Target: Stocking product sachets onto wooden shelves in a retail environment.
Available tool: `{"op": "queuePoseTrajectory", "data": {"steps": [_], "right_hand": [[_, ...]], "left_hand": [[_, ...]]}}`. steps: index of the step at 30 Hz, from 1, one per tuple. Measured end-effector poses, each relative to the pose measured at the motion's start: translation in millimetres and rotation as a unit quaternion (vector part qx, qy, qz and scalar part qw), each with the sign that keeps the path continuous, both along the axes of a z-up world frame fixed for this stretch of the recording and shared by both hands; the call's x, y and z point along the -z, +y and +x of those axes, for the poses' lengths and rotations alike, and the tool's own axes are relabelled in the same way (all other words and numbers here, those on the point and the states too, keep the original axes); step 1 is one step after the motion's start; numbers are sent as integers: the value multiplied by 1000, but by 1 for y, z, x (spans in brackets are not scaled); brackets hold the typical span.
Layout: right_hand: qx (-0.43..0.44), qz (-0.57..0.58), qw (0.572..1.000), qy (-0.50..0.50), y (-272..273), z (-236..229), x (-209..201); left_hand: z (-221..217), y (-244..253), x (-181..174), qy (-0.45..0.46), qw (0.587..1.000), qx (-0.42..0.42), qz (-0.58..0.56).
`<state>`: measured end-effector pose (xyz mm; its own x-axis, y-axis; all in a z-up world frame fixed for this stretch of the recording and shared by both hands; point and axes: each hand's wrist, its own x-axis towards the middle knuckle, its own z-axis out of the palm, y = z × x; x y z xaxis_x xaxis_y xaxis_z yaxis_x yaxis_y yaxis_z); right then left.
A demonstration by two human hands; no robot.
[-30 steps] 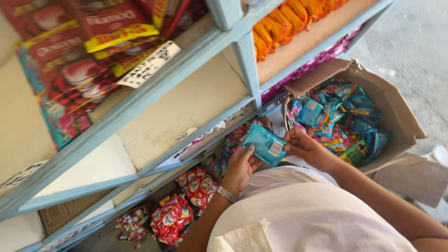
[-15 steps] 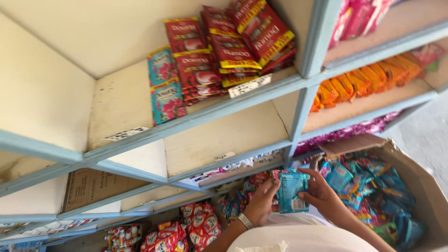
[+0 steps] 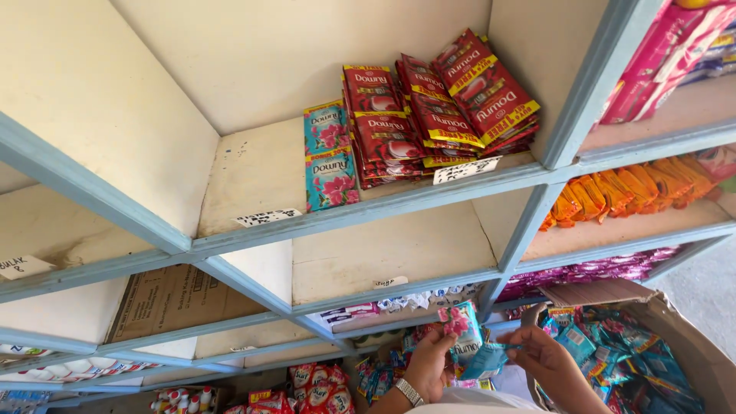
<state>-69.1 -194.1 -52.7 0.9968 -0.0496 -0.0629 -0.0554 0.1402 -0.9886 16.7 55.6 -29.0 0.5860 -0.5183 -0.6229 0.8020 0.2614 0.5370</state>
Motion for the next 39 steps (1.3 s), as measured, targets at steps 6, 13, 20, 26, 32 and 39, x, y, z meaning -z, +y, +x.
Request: {"op": "queuePoseTrajectory", "data": {"steps": [6,13,20,26,32,39], "right_hand": [[-27,-22,998,47,13,2,-82],[-53,-260,952,-153,52,8,-157],[-106,-273,930,-223,76,13,-181],[-145,-305,875,-346,100,26,-227],[-86,-376,796,-467,131,57,-280],[33,-392,752,-529,168,104,-333]], "left_hand": [[17,28,-71,-43,990,-128,-30],[28,76,-108,-172,954,-238,-60],[18,112,-181,-321,911,-257,-27],[27,146,-241,-527,829,-171,79],[67,165,-333,-691,701,-126,124],[153,160,-410,-771,621,-115,79]]}}
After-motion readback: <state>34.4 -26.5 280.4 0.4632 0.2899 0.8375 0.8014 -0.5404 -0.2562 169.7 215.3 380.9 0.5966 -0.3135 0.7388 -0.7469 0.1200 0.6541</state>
